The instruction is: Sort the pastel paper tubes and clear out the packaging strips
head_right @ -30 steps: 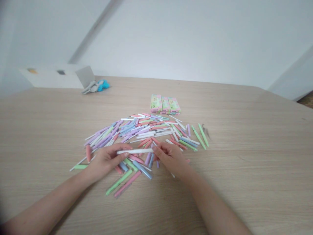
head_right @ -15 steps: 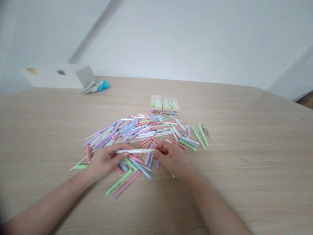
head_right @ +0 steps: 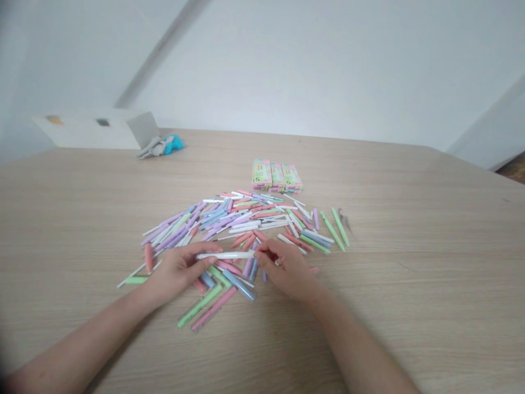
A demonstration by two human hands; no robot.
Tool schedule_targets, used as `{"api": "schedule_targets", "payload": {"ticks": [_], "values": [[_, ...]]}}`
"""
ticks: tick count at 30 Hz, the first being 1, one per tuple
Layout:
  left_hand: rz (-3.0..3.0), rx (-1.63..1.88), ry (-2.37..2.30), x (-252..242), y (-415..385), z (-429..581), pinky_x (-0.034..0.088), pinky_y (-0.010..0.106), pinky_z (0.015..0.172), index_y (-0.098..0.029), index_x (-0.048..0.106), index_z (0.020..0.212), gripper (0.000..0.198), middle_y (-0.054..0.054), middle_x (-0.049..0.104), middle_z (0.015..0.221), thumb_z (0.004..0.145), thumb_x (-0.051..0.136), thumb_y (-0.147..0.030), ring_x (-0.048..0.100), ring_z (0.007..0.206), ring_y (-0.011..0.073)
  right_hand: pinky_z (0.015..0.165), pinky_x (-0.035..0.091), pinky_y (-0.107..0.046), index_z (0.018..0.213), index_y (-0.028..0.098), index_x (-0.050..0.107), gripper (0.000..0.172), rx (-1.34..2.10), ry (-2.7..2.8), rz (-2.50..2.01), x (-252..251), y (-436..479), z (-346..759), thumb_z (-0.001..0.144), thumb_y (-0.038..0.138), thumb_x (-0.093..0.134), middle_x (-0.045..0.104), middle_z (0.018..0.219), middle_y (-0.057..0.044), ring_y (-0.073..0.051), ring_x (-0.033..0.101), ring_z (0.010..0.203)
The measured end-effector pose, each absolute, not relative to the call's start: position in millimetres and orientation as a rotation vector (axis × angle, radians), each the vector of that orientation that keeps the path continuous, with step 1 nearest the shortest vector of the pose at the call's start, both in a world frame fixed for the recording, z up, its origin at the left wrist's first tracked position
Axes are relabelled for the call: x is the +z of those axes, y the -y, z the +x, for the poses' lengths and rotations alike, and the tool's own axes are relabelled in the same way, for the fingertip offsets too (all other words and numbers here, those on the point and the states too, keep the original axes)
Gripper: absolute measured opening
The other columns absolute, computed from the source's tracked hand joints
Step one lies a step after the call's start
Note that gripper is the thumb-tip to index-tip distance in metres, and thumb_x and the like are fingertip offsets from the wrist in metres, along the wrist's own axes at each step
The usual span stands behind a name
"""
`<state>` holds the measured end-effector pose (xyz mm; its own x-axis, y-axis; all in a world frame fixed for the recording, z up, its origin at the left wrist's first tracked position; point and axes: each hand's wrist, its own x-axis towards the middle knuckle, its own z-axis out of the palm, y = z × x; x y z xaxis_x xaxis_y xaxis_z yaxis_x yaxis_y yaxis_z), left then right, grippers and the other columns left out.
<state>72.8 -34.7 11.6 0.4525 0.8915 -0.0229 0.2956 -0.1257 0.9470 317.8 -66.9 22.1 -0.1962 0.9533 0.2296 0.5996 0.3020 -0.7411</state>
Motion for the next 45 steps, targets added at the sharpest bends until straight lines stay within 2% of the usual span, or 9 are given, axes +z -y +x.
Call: {"api": "schedule_targets", "payload": {"ticks": [7, 13, 21, 23, 26, 30, 33, 36, 45], "values": [[1.648, 0.704, -1.029, 12.0, 35.2, 74.7, 0.055, 0.022, 0.040, -0.016, 0.070, 0.106, 0.031, 0.008, 0.072, 0.096, 0.083, 0.059, -0.034, 0.062, 0.049, 0.0119, 0.063, 0.042, -0.023, 0.088, 0.018, 0.070, 0.011, 0.495, 1.963, -1.306, 17.2, 69.6, 316.0, 0.081, 0.019, 0.060, 0.064, 0.071, 0.000, -0.013, 0.058, 0.067], [1.719, 0.769, -1.028, 5.5, 35.9, 72.4, 0.055, 0.022, 0.040, -0.018, 0.070, 0.107, 0.030, 0.010, 0.068, 0.112, 0.085, 0.058, -0.034, 0.064, 0.051, 0.0121, 0.056, 0.037, -0.023, 0.085, 0.018, 0.072, 0.015, 0.634, 1.920, -1.386, 15.6, 70.8, 311.9, 0.084, 0.023, 0.058, 0.064, 0.065, 0.001, -0.012, 0.055, 0.060], [1.792, 0.777, -0.986, 8.9, 36.5, 73.1, 0.055, 0.020, 0.042, -0.019, 0.069, 0.108, 0.030, 0.009, 0.067, 0.109, 0.088, 0.054, -0.034, 0.064, 0.056, 0.0113, 0.051, 0.037, -0.021, 0.082, 0.016, 0.071, 0.022, 0.871, 1.808, -1.417, 14.3, 67.7, 313.3, 0.087, 0.030, 0.054, 0.059, 0.057, 0.002, -0.011, 0.052, 0.054], [1.730, 0.725, -0.993, 10.1, 35.4, 72.9, 0.054, 0.020, 0.042, -0.020, 0.066, 0.113, 0.034, 0.008, 0.067, 0.102, 0.086, 0.057, -0.037, 0.063, 0.054, 0.0111, 0.050, 0.036, -0.021, 0.081, 0.016, 0.071, 0.022, 0.876, 1.798, -1.422, 16.5, 66.5, 314.9, 0.085, 0.030, 0.056, 0.059, 0.057, 0.002, -0.010, 0.052, 0.053], [1.579, 0.675, -1.018, 10.0, 32.1, 71.7, 0.053, 0.022, 0.041, -0.019, 0.060, 0.118, 0.042, 0.000, 0.062, 0.071, 0.084, 0.058, -0.044, 0.055, 0.045, 0.0098, 0.050, 0.036, -0.021, 0.081, 0.016, 0.072, 0.021, 0.840, 1.799, -1.441, 21.3, 66.0, 317.1, 0.084, 0.030, 0.057, 0.060, 0.058, 0.002, -0.010, 0.051, 0.053], [1.454, 0.682, -1.019, 7.3, 27.3, 69.2, 0.050, 0.021, 0.039, -0.016, 0.063, 0.090, 0.037, -0.009, 0.039, 0.044, 0.084, 0.055, -0.051, 0.042, 0.035, 0.0078, 0.054, 0.039, -0.022, 0.087, 0.017, 0.072, 0.020, 0.814, 1.846, -1.435, 25.5, 66.6, 319.1, 0.084, 0.029, 0.057, 0.063, 0.064, 0.001, -0.012, 0.054, 0.058], [1.380, 0.714, -0.993, 4.4, 24.8, 67.9, 0.048, 0.021, 0.038, -0.016, 0.059, 0.074, 0.040, -0.009, 0.036, 0.041, 0.085, 0.052, -0.054, 0.036, 0.033, 0.0068, 0.063, 0.044, -0.024, 0.095, 0.018, 0.070, 0.019, 0.755, 1.841, -1.388, 24.4, 66.1, 320.0, 0.083, 0.024, 0.057, 0.067, 0.075, 0.000, -0.014, 0.059, 0.068], [1.281, 0.741, -0.978, 1.4, 23.3, 67.5, 0.048, 0.023, 0.037, -0.016, 0.057, 0.071, 0.043, -0.009, 0.035, 0.042, 0.086, 0.049, -0.055, 0.032, 0.033, 0.0063, 0.067, 0.046, -0.025, 0.091, 0.018, 0.066, 0.013, 0.700, 1.809, -1.363, 22.4, 65.4, 320.3, 0.082, 0.023, 0.058, 0.068, 0.077, 0.000, -0.014, 0.060, 0.069], [1.368, 0.767, -1.013, -3.1, 22.8, 67.4, 0.047, 0.021, 0.035, -0.015, 0.059, 0.074, 0.039, -0.007, 0.040, 0.043, 0.085, 0.054, -0.051, 0.038, 0.035, 0.0074, 0.058, 0.044, -0.023, 0.085, 0.017, 0.066, 0.011, 0.775, 1.773, -1.398, 21.1, 67.1, 315.9, 0.083, 0.023, 0.057, 0.066, 0.069, 0.001, -0.013, 0.060, 0.064]]}}
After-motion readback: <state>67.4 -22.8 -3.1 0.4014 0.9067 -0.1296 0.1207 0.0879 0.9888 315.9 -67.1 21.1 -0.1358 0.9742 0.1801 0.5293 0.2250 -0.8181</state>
